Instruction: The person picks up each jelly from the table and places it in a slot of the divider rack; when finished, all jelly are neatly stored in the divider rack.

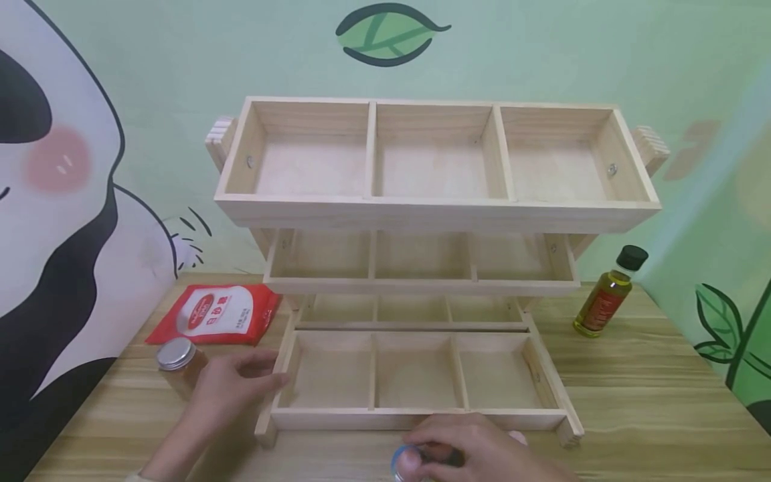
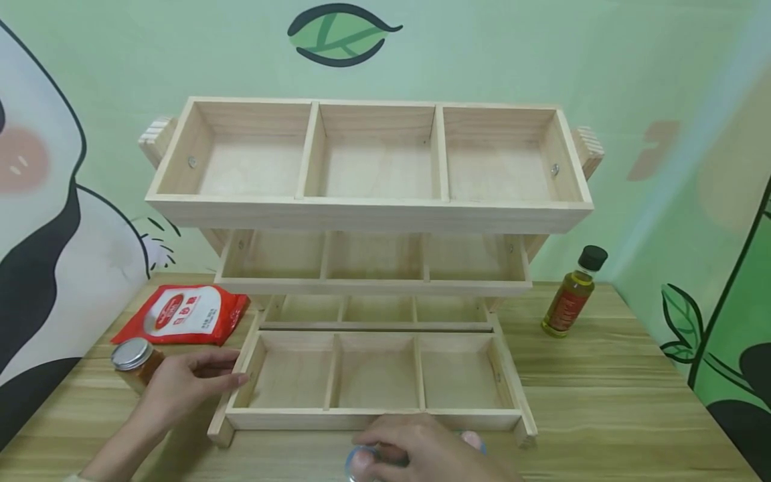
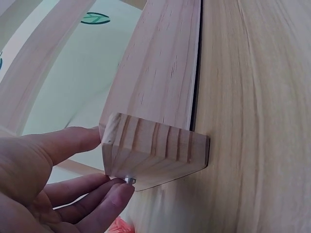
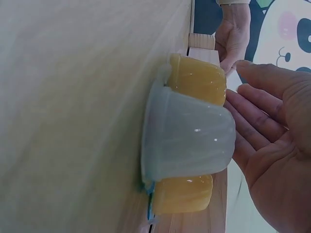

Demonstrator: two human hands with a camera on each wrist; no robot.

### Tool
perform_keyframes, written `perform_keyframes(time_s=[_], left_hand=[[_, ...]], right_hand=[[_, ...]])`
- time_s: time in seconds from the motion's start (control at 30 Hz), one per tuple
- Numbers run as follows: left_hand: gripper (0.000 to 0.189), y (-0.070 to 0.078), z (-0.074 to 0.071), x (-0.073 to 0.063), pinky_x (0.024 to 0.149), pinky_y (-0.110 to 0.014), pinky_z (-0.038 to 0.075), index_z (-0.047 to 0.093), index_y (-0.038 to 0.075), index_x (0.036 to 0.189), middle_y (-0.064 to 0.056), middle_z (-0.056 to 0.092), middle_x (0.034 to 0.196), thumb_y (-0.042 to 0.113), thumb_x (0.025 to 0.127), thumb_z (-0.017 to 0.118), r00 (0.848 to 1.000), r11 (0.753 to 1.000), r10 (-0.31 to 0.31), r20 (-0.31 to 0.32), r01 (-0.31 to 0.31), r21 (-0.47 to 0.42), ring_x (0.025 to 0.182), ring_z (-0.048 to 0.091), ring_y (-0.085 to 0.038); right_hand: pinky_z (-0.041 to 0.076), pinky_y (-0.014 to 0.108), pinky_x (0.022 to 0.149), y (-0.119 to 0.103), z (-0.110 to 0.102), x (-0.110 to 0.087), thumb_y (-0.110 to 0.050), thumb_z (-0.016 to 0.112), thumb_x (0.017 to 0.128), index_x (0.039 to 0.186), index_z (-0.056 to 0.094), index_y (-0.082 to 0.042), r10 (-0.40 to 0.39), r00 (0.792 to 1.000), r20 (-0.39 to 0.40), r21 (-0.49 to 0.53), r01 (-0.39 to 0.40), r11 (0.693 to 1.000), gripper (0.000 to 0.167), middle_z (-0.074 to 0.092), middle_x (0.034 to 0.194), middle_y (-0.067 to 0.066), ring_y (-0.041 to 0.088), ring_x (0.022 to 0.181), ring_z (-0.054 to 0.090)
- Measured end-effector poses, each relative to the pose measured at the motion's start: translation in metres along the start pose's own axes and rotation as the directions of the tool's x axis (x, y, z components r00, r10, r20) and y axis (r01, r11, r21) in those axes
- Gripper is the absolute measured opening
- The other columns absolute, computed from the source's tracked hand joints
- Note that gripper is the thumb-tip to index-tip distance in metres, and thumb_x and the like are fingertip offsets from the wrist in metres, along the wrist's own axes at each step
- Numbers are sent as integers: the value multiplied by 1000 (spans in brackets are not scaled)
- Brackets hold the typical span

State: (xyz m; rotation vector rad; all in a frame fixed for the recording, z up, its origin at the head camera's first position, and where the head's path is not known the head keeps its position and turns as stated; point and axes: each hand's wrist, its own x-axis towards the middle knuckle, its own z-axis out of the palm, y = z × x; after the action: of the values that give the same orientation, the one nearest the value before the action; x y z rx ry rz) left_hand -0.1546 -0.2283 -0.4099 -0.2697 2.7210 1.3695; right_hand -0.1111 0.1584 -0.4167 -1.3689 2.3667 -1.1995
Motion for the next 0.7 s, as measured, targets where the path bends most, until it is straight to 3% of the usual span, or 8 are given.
perform_keyframes(time_s=[0.2, 0.37, 0.53, 0.7], left_hand=[[67, 1, -1, -1, 82, -42, 65, 72, 7, 136, -14, 75, 125, 43, 83, 92, 1000, 1000, 13, 2, -13, 19, 98, 73, -22], [69, 1, -3, 0, 82, -43, 65, 71, 8, 137, -15, 74, 127, 45, 83, 92, 1000, 1000, -8, 12, 7, 25, 98, 73, -23], [71, 2, -5, 1, 81, -43, 65, 70, 7, 139, -15, 73, 128, 44, 82, 92, 999, 999, -21, 26, 20, 25, 98, 74, -23], [72, 2, -5, 2, 82, -44, 65, 69, 8, 139, -15, 74, 128, 45, 81, 93, 999, 999, -29, 36, 28, 23, 98, 74, -22]], right_hand=[[57, 32, 94, 4, 4, 1, -20, 66, 108, 132, 70, -21, -97, 995, -1, -9, 97, 995, 25, 71, 125, -10, 6, 111, 66], [58, 32, 94, 5, 7, 1, -16, 66, 107, 133, 70, -19, -124, 992, -3, 4, 124, 992, 27, 72, 126, -7, 8, 112, 67], [57, 30, 95, 4, 8, 3, -15, 66, 107, 133, 69, -19, -125, 992, 5, -9, 125, 992, 26, 71, 126, -8, 7, 113, 66], [55, 30, 98, 2, 12, 5, -20, 66, 107, 131, 71, -19, -72, 997, 15, -25, 73, 997, 24, 70, 120, -14, 4, 112, 64]])
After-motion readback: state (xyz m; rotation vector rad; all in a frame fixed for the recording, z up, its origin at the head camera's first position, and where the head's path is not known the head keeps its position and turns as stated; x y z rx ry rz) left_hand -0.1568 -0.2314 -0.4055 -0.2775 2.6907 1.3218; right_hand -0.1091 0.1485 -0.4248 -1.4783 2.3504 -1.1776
